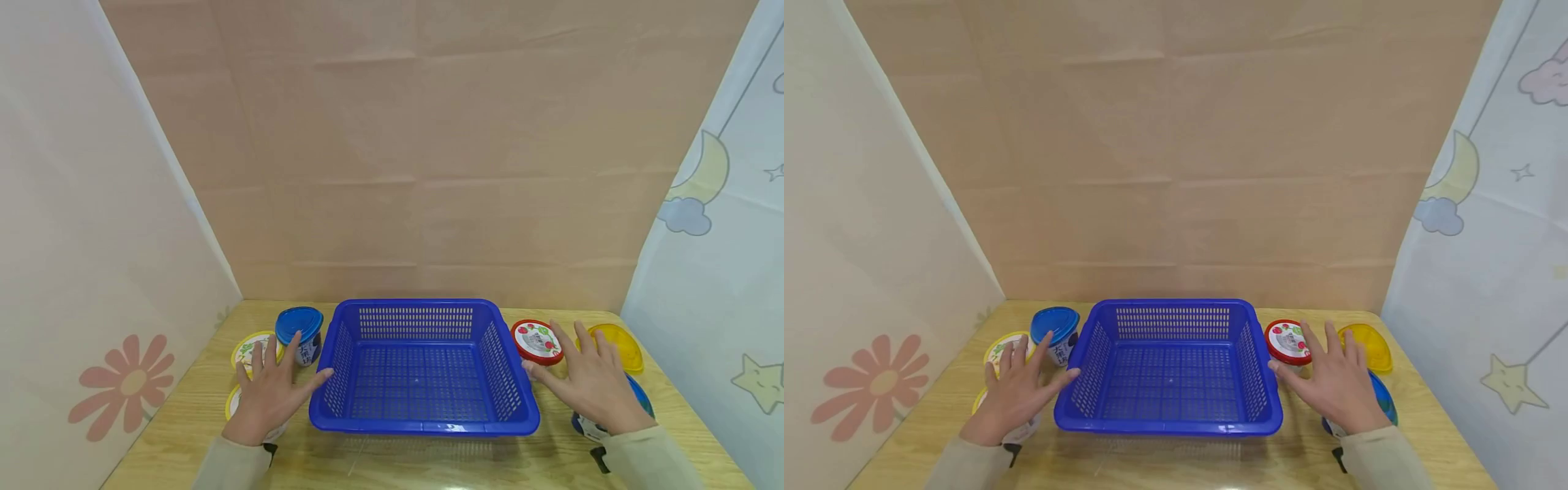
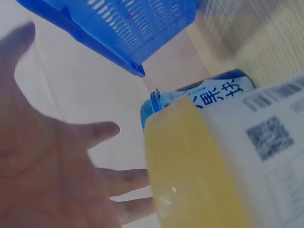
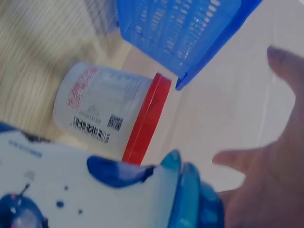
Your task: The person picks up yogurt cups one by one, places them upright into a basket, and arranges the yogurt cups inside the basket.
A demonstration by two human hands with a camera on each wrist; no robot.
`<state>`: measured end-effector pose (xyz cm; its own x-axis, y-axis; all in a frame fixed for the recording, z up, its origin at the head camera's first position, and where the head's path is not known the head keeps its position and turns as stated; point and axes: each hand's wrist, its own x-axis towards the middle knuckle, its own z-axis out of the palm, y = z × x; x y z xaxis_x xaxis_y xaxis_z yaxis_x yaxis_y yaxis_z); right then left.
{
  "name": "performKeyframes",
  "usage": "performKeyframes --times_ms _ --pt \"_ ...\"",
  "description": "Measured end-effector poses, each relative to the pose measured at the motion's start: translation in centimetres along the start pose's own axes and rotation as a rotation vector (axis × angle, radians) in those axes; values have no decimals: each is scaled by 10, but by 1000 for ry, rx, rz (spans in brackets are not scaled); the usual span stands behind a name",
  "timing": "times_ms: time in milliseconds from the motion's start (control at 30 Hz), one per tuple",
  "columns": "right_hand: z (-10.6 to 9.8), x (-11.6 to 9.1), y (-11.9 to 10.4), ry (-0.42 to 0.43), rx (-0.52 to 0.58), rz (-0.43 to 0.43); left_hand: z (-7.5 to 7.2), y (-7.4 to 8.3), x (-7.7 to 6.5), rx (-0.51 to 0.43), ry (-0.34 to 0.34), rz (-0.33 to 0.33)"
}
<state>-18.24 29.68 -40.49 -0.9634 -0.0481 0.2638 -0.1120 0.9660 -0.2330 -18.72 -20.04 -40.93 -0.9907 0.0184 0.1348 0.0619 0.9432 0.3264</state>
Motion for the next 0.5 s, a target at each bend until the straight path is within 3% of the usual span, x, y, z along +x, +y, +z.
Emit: performKeyframes --times_ms 167,267,367,500 --pt "-7 -1 -8 110 61 -24 -2 -4 -3 14 232 116" --pt "-13 -3 -16 108 128 1 -7 -9 -8 -1 329 134" --pt "-16 -7 -25 82 163 14 -15 -14 -18 -14 334 72" --pt "-16 -13 -36 35 179 41 -24 -24 -33 -12 233 -63"
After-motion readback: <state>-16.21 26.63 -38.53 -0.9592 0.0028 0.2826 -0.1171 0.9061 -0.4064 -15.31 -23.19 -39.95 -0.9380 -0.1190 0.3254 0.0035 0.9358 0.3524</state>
